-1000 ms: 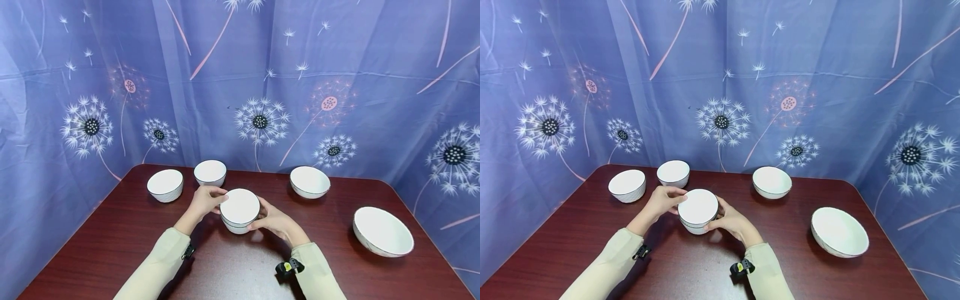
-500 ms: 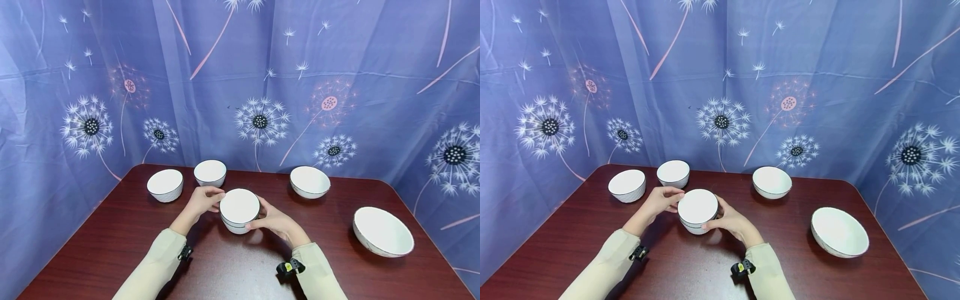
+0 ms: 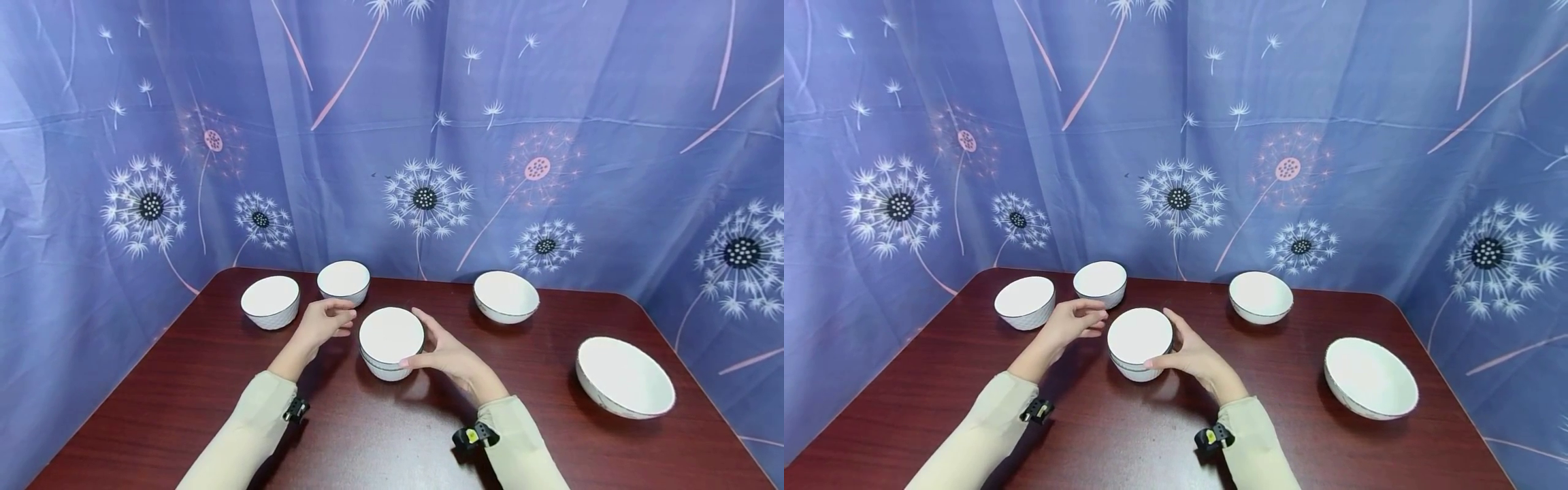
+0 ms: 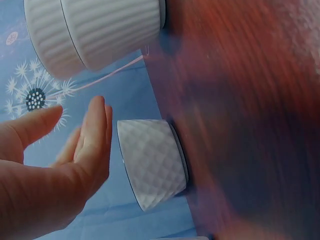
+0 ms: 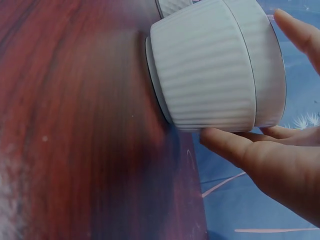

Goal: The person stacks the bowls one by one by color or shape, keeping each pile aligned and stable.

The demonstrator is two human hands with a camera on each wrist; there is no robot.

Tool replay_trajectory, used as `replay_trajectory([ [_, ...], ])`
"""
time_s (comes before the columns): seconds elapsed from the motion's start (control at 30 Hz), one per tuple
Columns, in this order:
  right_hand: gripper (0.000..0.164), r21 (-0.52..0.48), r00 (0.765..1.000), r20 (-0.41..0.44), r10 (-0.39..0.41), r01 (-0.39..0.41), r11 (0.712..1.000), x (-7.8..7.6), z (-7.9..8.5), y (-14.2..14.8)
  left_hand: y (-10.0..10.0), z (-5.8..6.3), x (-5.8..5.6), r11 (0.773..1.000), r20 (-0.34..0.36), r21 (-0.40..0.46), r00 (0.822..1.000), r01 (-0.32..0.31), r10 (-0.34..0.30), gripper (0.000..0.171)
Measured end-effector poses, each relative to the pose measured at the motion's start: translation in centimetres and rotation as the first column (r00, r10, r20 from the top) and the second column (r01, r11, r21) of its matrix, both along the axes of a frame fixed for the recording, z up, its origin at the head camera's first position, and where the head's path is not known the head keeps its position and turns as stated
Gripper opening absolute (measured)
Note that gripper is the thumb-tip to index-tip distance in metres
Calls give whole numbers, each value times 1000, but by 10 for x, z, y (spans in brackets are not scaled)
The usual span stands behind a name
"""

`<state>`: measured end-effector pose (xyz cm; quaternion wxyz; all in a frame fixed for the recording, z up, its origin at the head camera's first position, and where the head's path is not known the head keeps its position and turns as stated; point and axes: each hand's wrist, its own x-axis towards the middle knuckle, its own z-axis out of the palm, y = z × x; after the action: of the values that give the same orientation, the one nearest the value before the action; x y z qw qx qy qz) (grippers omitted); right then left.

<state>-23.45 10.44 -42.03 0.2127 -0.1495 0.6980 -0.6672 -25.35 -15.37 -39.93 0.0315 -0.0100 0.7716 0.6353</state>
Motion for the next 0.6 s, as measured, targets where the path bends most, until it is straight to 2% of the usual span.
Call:
replay_trajectory([
  [0.2, 105, -19, 999, -47, -14, 13, 1000, 3, 2, -1, -4, -2, -3, 997, 20, 33, 997, -69, 68, 42],
  [0.4, 102, -31, 996, -86, -10, 8, 999, 1, 1, -3, -7, -5, -10, 984, 57, 63, 985, -167, 164, 55],
  [0.6, 99, -24, 996, -90, 6, -8, 1000, 0, 2, -3, -7, -5, -18, 974, 101, 86, 974, -210, 201, 66],
])
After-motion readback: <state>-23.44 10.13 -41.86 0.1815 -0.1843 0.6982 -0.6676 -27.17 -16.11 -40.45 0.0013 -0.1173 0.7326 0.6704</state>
